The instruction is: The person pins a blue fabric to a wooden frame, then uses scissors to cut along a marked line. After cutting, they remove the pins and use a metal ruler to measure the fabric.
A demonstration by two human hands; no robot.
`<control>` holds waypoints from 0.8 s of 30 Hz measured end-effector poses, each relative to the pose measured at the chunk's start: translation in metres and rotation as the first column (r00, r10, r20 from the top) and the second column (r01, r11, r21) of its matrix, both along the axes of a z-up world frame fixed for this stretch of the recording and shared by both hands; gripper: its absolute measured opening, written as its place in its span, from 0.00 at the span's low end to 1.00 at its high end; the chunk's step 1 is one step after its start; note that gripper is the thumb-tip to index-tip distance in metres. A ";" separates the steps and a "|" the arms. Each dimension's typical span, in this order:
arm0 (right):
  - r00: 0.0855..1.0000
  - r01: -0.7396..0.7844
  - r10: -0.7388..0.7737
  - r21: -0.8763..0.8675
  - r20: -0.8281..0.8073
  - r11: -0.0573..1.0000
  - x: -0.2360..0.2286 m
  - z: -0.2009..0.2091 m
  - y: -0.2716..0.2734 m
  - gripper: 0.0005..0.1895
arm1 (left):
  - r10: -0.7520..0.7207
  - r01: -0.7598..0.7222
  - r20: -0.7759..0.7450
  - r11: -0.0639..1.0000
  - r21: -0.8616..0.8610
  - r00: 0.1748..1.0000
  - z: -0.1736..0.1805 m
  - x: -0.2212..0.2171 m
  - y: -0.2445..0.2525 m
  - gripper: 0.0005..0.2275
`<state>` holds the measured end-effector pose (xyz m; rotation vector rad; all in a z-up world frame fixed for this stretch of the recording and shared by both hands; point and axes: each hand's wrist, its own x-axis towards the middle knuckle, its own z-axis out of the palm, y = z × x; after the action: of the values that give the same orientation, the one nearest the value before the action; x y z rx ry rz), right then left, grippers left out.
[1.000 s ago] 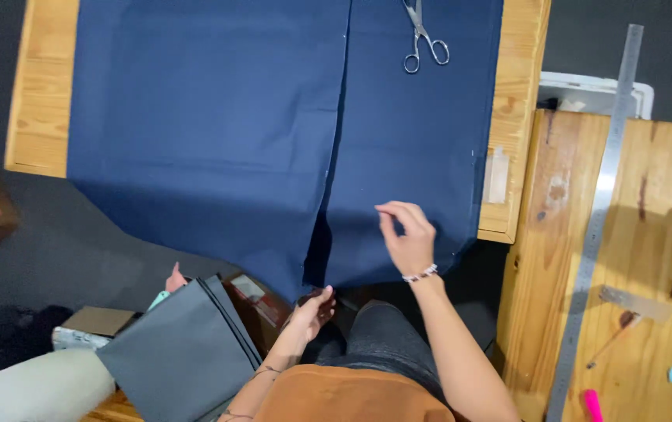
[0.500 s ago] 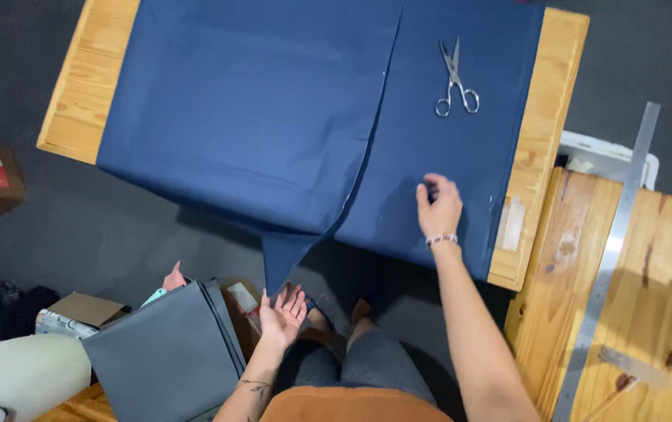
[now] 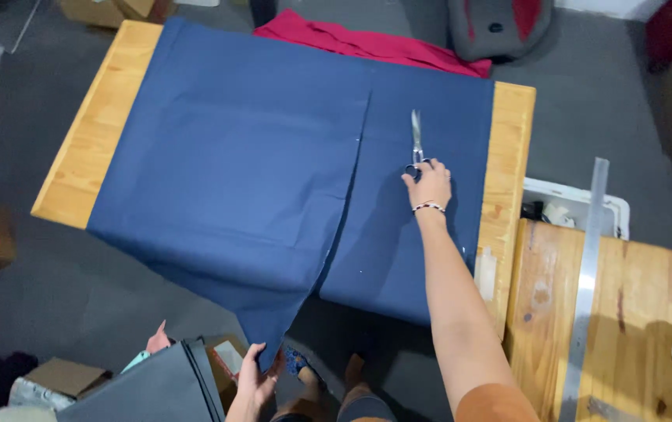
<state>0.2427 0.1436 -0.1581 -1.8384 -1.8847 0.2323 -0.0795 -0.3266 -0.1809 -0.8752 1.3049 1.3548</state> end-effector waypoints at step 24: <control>0.868 0.488 -0.495 -0.253 0.043 0.835 0.204 0.081 -0.303 0.17 | -0.307 0.307 -0.021 0.942 0.134 0.951 0.018 0.025 -0.013 0.14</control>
<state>0.4463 -0.1590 -0.0768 -2.4127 -1.3423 0.3267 -0.0546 -0.3400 -0.1632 -0.5507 1.2724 1.1799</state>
